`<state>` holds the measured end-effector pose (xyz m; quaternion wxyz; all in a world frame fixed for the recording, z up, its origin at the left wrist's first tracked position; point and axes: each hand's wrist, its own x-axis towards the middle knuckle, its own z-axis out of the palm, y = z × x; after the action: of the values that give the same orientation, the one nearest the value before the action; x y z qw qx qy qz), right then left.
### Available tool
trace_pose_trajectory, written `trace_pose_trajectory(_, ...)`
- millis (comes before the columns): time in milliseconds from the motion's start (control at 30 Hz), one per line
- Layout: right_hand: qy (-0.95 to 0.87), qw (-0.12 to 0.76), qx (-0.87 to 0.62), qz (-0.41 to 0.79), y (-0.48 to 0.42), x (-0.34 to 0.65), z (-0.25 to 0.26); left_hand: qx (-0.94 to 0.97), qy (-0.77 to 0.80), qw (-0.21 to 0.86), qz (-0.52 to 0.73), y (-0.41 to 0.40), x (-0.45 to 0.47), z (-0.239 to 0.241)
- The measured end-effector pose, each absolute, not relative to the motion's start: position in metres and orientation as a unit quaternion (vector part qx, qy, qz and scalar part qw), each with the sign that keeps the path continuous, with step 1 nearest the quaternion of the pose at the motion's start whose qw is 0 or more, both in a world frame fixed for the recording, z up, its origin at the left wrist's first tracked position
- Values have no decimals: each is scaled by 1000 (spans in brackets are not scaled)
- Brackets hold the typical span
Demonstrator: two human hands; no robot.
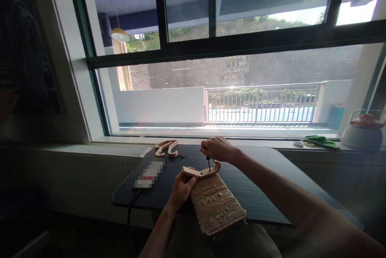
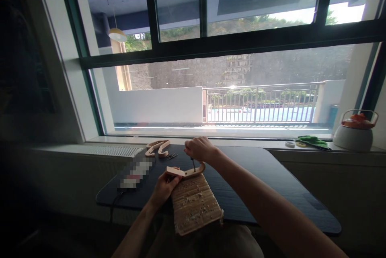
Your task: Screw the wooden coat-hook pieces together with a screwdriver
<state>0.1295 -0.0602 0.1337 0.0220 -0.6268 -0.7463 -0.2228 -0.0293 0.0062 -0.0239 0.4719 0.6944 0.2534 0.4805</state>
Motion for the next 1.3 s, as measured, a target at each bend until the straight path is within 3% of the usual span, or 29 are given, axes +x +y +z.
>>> trace_pose_trajectory(667,-727,51,-669,-145,-56,144,128,685,247,486,483,8,-28,-27)
trace_pose_trajectory(1300,-737,20,-652,-178,-59,131,132,681,260,485,484,6,-28,-24)
